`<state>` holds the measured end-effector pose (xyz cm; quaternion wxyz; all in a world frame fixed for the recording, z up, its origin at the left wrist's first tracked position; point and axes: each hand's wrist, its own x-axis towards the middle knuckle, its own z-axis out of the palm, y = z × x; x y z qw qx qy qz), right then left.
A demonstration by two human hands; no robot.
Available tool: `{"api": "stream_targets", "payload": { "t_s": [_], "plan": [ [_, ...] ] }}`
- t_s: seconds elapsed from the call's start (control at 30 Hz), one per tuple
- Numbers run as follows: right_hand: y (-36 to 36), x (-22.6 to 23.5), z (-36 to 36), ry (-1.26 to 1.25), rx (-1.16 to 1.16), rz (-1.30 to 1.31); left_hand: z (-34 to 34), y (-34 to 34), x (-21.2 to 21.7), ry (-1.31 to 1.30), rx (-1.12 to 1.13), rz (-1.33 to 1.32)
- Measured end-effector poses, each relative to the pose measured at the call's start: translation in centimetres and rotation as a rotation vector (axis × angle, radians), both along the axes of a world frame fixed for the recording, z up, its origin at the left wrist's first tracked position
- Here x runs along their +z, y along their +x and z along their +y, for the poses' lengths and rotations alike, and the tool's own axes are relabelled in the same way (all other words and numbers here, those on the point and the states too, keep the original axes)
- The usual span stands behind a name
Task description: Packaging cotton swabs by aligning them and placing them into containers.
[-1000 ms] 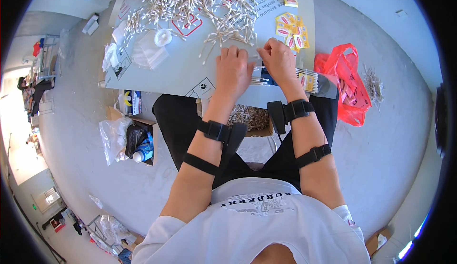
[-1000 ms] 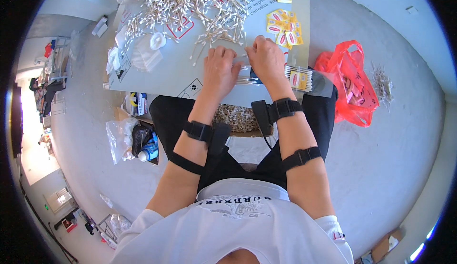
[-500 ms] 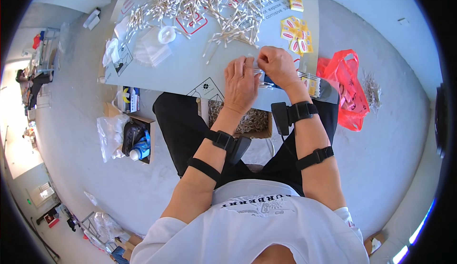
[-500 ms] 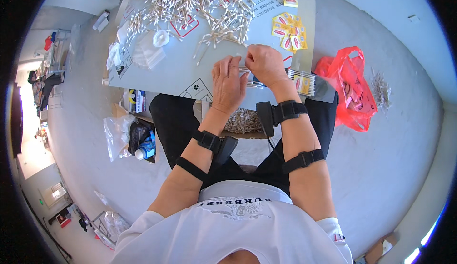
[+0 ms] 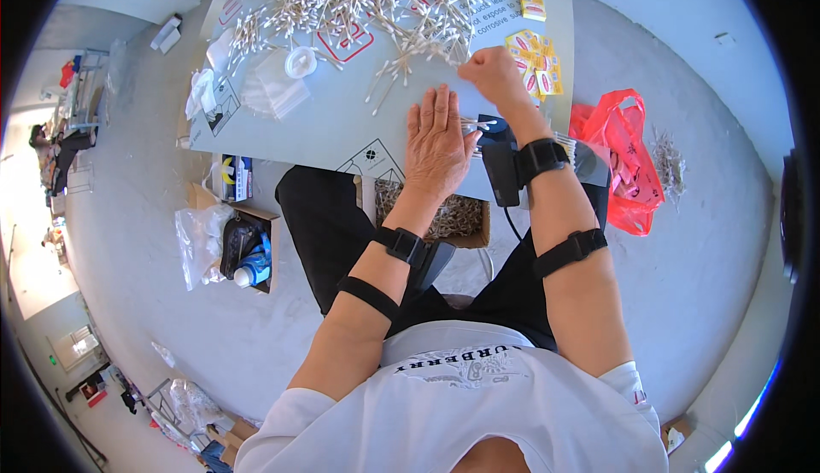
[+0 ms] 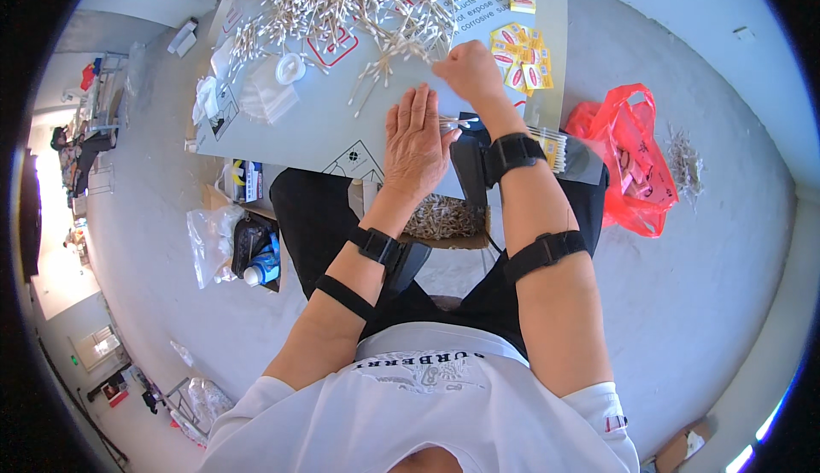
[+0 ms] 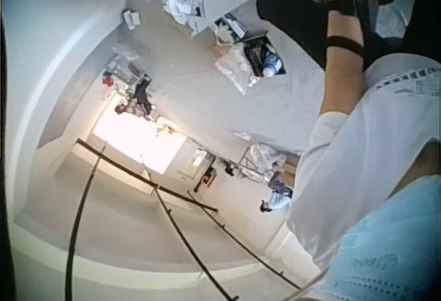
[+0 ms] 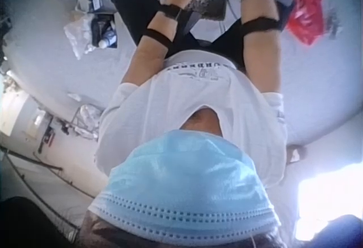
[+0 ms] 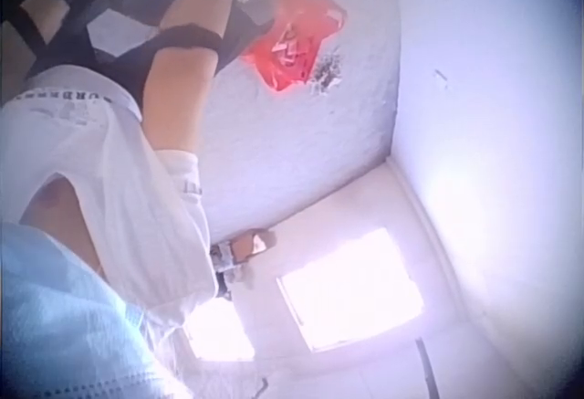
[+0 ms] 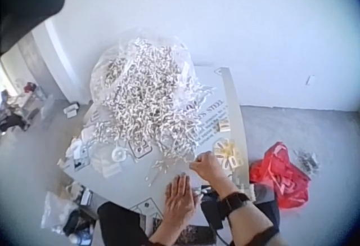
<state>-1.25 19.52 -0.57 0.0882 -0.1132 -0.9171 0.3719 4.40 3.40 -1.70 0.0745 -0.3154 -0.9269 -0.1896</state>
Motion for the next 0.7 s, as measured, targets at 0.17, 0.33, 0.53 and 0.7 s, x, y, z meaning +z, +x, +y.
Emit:
{"api": "stream_targets", "payload": {
  "t_s": [0.17, 0.33, 0.53, 0.7],
  "plan": [
    [0.8, 2.5, 1.2, -0.243, 0.071, -0.388, -0.5, -0.1, 0.0, 0.007, 0.002, -0.015],
    [4.0, 1.3, 1.8, -0.082, 0.156, -0.191, -0.3, -0.1, 0.1, 0.058, 0.017, -0.065],
    [5.1, 1.4, 1.7, -0.018, 0.202, -0.105, -0.3, -0.2, 0.1, 0.075, 0.044, -0.050],
    [5.5, 1.5, 2.1, 0.037, 0.291, -0.098, -0.1, -0.2, 0.3, 0.196, 0.126, -0.128]
  ]
}}
